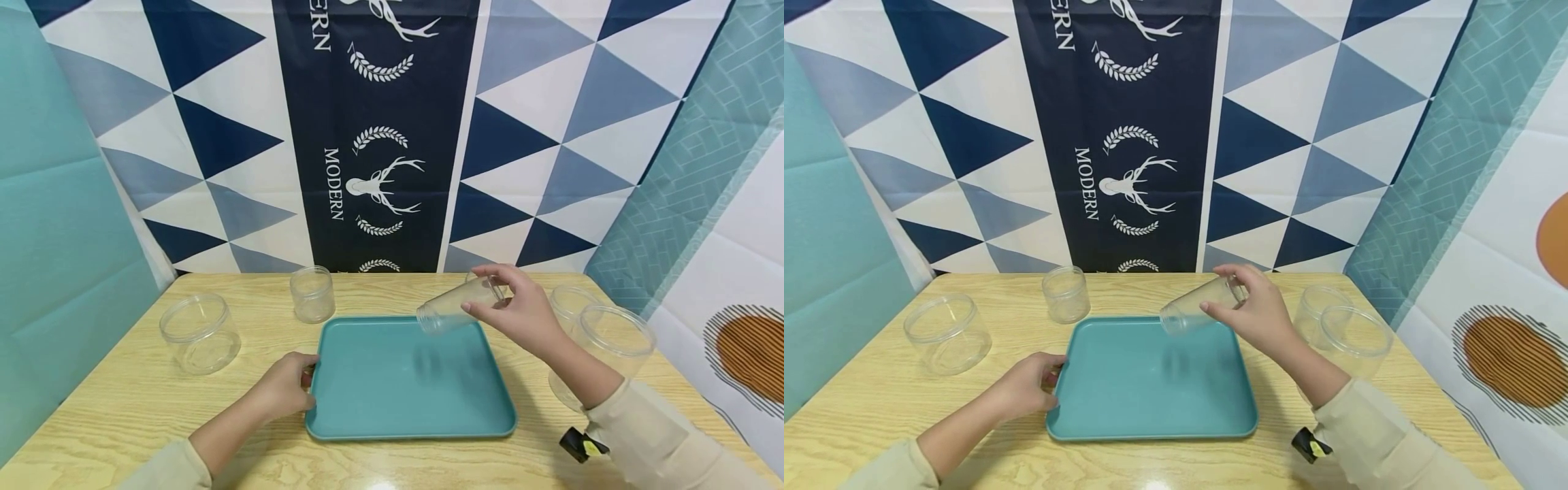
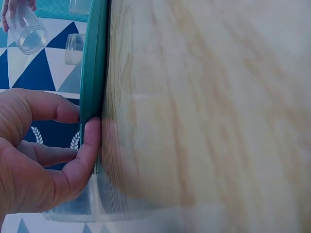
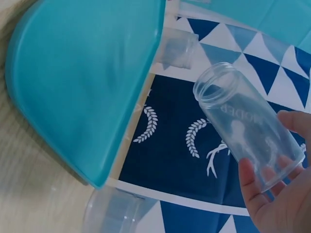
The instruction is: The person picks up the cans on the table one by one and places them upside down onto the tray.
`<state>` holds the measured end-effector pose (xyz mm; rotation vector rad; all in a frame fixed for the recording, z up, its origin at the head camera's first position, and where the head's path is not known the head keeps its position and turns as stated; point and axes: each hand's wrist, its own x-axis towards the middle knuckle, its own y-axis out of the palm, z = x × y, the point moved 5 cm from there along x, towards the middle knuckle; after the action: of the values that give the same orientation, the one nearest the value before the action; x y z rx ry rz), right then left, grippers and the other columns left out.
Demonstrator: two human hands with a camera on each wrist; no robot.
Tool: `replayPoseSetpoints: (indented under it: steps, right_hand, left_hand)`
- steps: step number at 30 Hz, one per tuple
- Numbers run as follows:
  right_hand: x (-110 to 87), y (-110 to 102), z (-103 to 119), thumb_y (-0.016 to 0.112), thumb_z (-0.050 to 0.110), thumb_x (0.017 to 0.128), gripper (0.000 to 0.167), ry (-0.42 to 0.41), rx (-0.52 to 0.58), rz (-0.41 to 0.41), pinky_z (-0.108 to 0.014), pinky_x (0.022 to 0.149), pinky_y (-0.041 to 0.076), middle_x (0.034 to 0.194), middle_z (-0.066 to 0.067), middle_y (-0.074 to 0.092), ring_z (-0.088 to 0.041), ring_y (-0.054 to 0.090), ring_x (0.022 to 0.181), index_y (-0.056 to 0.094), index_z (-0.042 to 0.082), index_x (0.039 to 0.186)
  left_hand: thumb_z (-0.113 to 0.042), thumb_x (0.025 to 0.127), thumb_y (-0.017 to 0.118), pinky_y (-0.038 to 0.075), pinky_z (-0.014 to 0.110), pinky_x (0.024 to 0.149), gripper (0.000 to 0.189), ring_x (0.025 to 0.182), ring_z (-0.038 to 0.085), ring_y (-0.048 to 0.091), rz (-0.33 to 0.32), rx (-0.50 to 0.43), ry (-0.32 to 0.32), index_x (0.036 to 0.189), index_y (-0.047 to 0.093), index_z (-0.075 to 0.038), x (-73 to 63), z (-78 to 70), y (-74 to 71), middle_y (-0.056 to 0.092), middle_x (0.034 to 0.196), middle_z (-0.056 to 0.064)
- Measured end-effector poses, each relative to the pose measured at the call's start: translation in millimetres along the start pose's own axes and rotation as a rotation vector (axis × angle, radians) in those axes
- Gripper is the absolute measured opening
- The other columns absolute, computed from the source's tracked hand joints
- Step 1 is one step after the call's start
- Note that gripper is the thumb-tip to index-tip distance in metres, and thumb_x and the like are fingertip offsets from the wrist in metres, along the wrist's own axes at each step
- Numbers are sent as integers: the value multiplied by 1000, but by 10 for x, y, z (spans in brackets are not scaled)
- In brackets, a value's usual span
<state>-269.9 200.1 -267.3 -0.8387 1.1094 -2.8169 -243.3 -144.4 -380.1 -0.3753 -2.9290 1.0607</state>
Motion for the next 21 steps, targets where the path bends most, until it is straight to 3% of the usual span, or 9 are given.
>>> replayPoseSetpoints:
  steps: [7,15,21]
  right_hand:
    - [38,9,111,83,16,78,50,-150,-116,0,-26,60,54,113,-7,61,-18,57,87,63,8,124]
    - [59,62,214,86,15,73,53,-394,-217,42,-32,63,55,119,-7,63,-23,61,101,64,7,121]
    - [72,106,257,87,19,71,56,-534,-291,78,-43,80,53,118,-8,63,-26,59,108,65,5,121]
  left_hand:
    - [22,60,64,52,32,60,74,89,23,58,5,-8,7,132,47,18,-1,-11,4,61,107,13]
    - [22,60,65,52,32,61,74,91,24,58,-4,-2,6,132,47,18,10,-7,4,61,111,15]
    - [22,60,65,53,32,61,74,91,24,59,-8,-6,-2,132,46,18,12,2,6,61,109,15]
